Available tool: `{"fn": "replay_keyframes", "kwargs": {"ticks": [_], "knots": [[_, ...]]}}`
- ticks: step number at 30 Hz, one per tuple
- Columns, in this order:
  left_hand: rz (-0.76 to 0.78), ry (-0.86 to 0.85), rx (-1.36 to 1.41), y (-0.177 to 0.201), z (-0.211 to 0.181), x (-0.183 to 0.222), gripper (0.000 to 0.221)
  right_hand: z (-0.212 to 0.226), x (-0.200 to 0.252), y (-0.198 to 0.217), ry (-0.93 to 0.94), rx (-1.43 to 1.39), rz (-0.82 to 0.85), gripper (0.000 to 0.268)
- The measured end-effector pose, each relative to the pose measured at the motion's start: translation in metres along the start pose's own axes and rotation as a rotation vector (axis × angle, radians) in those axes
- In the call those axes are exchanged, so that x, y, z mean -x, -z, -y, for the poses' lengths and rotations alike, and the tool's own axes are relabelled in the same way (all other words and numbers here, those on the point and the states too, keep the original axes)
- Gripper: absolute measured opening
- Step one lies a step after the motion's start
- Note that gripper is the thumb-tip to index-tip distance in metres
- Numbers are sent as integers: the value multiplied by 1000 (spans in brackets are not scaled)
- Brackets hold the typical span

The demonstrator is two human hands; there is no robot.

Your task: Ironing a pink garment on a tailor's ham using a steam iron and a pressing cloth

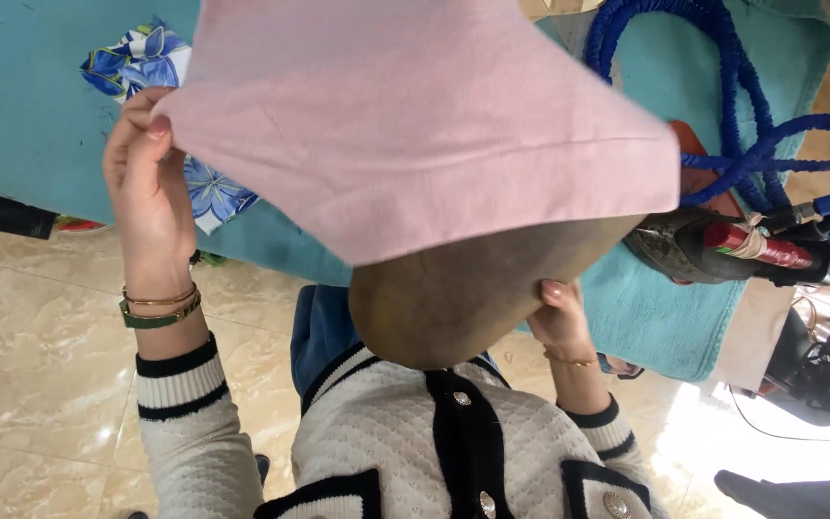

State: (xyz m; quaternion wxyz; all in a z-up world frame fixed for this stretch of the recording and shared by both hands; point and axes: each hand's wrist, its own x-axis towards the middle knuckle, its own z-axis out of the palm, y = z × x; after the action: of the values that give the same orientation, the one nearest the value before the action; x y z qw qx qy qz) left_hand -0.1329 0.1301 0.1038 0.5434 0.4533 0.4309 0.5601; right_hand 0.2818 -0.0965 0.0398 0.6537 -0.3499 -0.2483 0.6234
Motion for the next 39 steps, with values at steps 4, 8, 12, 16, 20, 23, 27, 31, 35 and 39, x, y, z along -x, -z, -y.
{"fn": "replay_keyframes", "kwargs": {"ticks": [4, 8, 12, 16, 20, 23, 27, 31, 35, 39], "knots": [[-51, -50, -93, -7, 19, -3, 15, -32, 7, 10, -53, -12, -151, 65], [-184, -163, -398, 8, 64, 3, 14, -93, -6, 16, -287, -139, -341, 42], [-233, -382, -767, 13, 89, 10, 14, -126, -15, 23, -334, -158, -291, 46], [-200, -472, -664, -37, 76, 42, 37, -142, -8, 33, -290, -100, -267, 53], [346, -737, -976, -39, 93, 57, 56, -126, -14, 19, -351, -35, -294, 60], [374, -827, -1197, -31, 104, 54, 67, -100, -22, -6, -396, 136, -263, 65], [304, -880, -1375, -41, 105, 58, 53, -59, -33, -21, -519, 625, -156, 84], [180, -930, -1279, -56, 108, 67, 35, -19, -27, -27, -453, 1120, 5, 67], [128, -957, -1247, -59, 103, 101, 30, -3, -24, -13, -42, 1440, -256, 28], [183, -736, -1294, -56, 95, 124, 44, -3, -50, -32, 487, 1632, -264, 11]]}}
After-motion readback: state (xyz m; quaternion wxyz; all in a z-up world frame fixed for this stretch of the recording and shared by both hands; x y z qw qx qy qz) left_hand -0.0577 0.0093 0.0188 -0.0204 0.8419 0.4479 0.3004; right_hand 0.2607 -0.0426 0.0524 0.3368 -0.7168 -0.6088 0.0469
